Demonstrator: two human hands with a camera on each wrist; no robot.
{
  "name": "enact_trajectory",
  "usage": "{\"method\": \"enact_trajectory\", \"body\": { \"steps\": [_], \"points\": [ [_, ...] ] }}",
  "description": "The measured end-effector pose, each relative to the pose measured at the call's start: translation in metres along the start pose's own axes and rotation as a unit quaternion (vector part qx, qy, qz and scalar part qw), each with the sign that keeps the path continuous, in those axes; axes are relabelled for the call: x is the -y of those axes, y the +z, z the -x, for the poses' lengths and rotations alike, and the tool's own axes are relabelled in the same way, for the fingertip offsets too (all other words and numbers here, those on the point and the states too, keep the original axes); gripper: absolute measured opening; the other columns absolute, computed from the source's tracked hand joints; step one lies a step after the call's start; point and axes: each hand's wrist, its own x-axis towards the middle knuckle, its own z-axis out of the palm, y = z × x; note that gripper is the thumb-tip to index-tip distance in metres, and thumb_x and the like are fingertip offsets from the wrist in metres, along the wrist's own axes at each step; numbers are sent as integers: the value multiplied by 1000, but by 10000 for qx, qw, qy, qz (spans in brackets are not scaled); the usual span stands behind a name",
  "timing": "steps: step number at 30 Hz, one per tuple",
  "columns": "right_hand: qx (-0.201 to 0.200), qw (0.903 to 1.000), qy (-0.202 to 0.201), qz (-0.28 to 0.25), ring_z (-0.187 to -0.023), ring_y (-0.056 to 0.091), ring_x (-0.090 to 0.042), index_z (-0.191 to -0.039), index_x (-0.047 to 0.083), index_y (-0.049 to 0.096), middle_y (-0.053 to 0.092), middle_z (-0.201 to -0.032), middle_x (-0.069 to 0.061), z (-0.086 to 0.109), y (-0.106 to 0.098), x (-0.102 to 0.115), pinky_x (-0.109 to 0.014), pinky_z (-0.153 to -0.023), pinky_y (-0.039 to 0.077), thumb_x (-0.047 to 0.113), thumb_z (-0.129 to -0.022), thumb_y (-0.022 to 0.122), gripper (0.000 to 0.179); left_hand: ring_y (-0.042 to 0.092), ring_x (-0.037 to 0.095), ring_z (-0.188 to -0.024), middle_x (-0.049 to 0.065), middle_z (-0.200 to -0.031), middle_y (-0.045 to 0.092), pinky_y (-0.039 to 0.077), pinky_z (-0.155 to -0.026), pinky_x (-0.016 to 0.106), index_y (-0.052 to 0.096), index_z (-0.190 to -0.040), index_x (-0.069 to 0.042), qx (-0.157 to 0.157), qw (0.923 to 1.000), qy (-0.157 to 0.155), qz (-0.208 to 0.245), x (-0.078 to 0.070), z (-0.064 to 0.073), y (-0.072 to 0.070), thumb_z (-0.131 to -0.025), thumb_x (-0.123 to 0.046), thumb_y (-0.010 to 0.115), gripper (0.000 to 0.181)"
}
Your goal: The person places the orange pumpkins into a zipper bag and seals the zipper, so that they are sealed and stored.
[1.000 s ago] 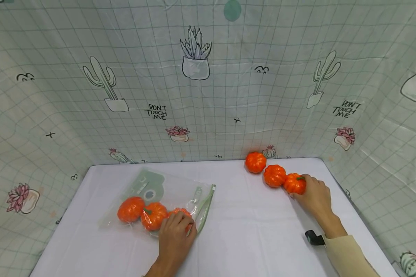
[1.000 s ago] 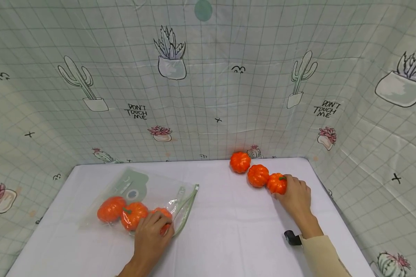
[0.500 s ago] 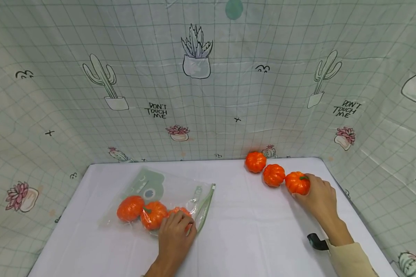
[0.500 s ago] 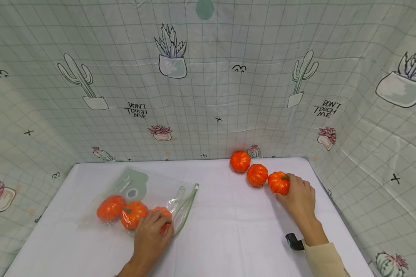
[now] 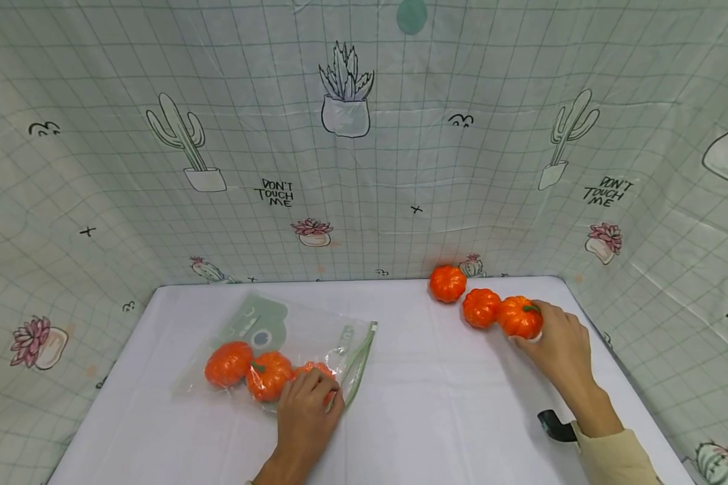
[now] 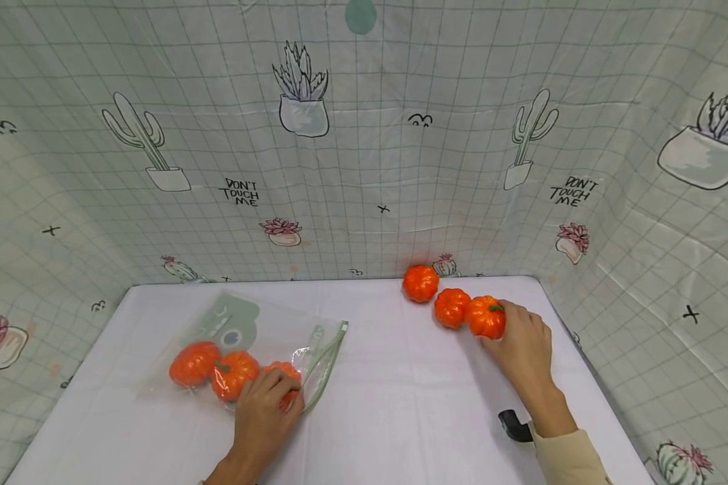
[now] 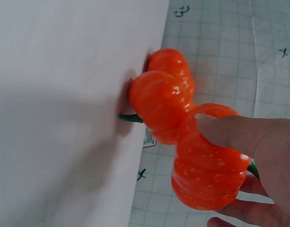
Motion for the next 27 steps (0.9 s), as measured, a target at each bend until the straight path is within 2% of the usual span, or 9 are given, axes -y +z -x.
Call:
{"method": "enact_trajectory", "body": {
  "steps": [14, 27],
  "points": [
    [3, 9997, -172, -193, -115, 52, -57, -137, -9, 56, 61, -130, -35, 4, -6, 21, -72, -97, 37, 14, -74, 93, 76, 58, 16, -73, -4, -76, 59, 43, -65, 32, 69, -71, -16, 53, 9999, -81, 43, 0, 0, 0, -66, -4, 89, 24],
    [100, 9981, -497, -351, -116, 54, -55, -136, -8, 57, 63, -129, -34, 9, 4, 46, -72, -101, 38, 13, -73, 95, 77, 56, 16, -73, -5, -77, 59, 42, -66, 31, 70, -73, -15, 172, 9997, -153, 39, -1, 0, 0, -69, -5, 91, 24]
  ]
}}
